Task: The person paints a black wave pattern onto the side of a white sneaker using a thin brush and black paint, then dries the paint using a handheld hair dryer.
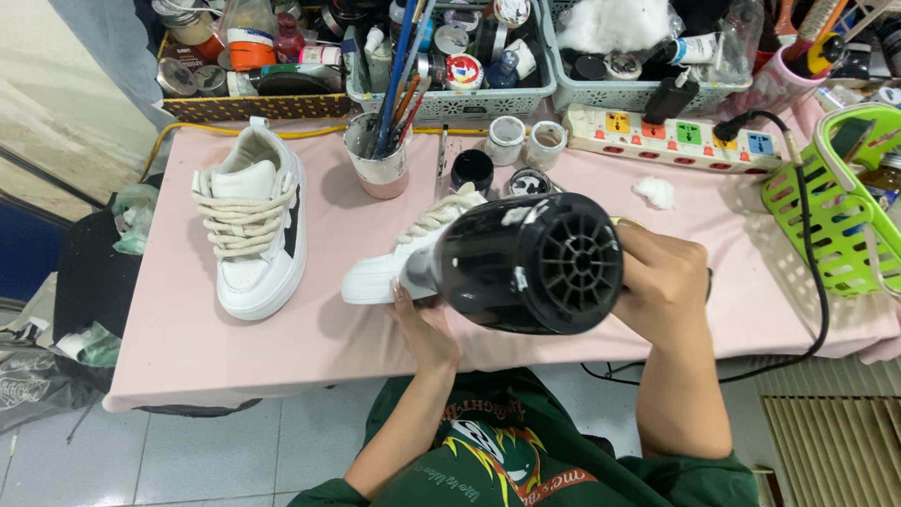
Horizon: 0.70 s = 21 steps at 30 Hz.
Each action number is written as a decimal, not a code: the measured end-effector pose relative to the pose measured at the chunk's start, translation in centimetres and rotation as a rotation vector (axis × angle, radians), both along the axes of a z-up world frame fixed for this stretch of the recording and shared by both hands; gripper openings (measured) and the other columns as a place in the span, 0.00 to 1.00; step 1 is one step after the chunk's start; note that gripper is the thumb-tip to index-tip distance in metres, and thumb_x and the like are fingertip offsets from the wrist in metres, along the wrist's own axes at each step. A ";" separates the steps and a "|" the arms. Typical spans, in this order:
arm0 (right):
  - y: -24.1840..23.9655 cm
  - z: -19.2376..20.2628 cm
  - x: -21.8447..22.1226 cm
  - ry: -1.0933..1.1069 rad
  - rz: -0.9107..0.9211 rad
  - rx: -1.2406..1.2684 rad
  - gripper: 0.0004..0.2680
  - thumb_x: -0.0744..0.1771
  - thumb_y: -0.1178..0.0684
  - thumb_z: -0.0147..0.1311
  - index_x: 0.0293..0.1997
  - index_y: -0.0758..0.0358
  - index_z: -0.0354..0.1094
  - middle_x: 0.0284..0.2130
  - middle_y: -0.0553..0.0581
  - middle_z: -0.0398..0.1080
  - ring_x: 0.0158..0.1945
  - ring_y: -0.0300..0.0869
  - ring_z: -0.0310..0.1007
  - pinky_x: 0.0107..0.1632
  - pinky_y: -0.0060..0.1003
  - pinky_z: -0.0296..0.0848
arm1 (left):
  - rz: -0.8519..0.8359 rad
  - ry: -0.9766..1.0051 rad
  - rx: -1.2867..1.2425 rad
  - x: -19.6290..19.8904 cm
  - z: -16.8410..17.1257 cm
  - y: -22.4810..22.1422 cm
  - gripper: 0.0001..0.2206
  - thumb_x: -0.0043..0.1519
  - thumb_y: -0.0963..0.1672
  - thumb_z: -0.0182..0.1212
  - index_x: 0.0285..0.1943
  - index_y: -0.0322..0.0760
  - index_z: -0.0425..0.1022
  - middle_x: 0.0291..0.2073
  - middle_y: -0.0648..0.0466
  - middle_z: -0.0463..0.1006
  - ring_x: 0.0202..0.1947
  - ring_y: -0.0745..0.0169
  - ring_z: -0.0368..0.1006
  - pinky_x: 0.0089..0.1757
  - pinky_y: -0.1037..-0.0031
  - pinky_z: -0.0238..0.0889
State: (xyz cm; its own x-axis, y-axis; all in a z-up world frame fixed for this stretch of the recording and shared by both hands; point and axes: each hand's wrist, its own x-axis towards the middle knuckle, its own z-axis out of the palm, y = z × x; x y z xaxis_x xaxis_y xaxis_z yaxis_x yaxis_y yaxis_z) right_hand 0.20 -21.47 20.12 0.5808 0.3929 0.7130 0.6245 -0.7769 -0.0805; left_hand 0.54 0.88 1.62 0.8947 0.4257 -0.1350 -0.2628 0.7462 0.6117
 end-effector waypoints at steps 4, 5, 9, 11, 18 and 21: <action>-0.4 0.2 -0.5 0.065 -0.042 -0.010 0.11 0.56 0.54 0.69 0.35 0.61 0.73 0.36 0.53 0.77 0.33 0.46 0.76 0.32 0.40 0.70 | -0.001 -0.003 0.014 0.0 0.0 0.2 0.30 0.68 0.52 0.50 0.74 0.43 0.41 0.73 0.44 0.52 0.72 0.47 0.52 0.67 0.48 0.50; -0.7 0.4 -0.6 0.052 -0.057 -0.003 0.12 0.56 0.54 0.69 0.36 0.61 0.73 0.38 0.54 0.77 0.33 0.47 0.77 0.32 0.39 0.71 | 0.000 0.043 -0.011 0.2 0.2 0.2 0.30 0.67 0.52 0.49 0.74 0.43 0.42 0.72 0.44 0.53 0.72 0.48 0.53 0.66 0.49 0.50; -2.1 0.6 -1.0 0.071 -0.122 0.033 0.13 0.56 0.52 0.72 0.36 0.62 0.73 0.36 0.55 0.76 0.31 0.48 0.75 0.32 0.40 0.70 | -0.008 0.090 -0.031 0.2 0.4 0.3 0.30 0.66 0.53 0.50 0.73 0.42 0.43 0.71 0.45 0.55 0.70 0.50 0.55 0.65 0.50 0.51; -2.3 0.6 -0.9 0.087 -0.129 0.060 0.13 0.56 0.52 0.73 0.36 0.62 0.73 0.34 0.54 0.76 0.30 0.48 0.75 0.32 0.40 0.70 | -0.008 0.061 -0.020 0.2 0.4 0.3 0.30 0.67 0.53 0.51 0.73 0.40 0.43 0.71 0.45 0.55 0.70 0.49 0.55 0.66 0.48 0.52; -0.3 0.3 0.0 0.142 -0.065 0.104 0.12 0.57 0.52 0.73 0.36 0.61 0.73 0.31 0.52 0.75 0.30 0.47 0.75 0.32 0.39 0.71 | -0.035 0.128 -0.023 0.5 -0.1 0.7 0.32 0.66 0.54 0.52 0.73 0.40 0.43 0.72 0.48 0.55 0.71 0.53 0.55 0.65 0.49 0.52; -0.2 0.5 0.0 0.145 -0.054 0.105 0.12 0.57 0.53 0.73 0.37 0.61 0.74 0.33 0.53 0.75 0.31 0.47 0.76 0.33 0.39 0.72 | -0.061 0.131 -0.013 0.3 0.4 1.0 0.34 0.64 0.53 0.53 0.75 0.40 0.42 0.70 0.47 0.57 0.69 0.52 0.57 0.63 0.49 0.56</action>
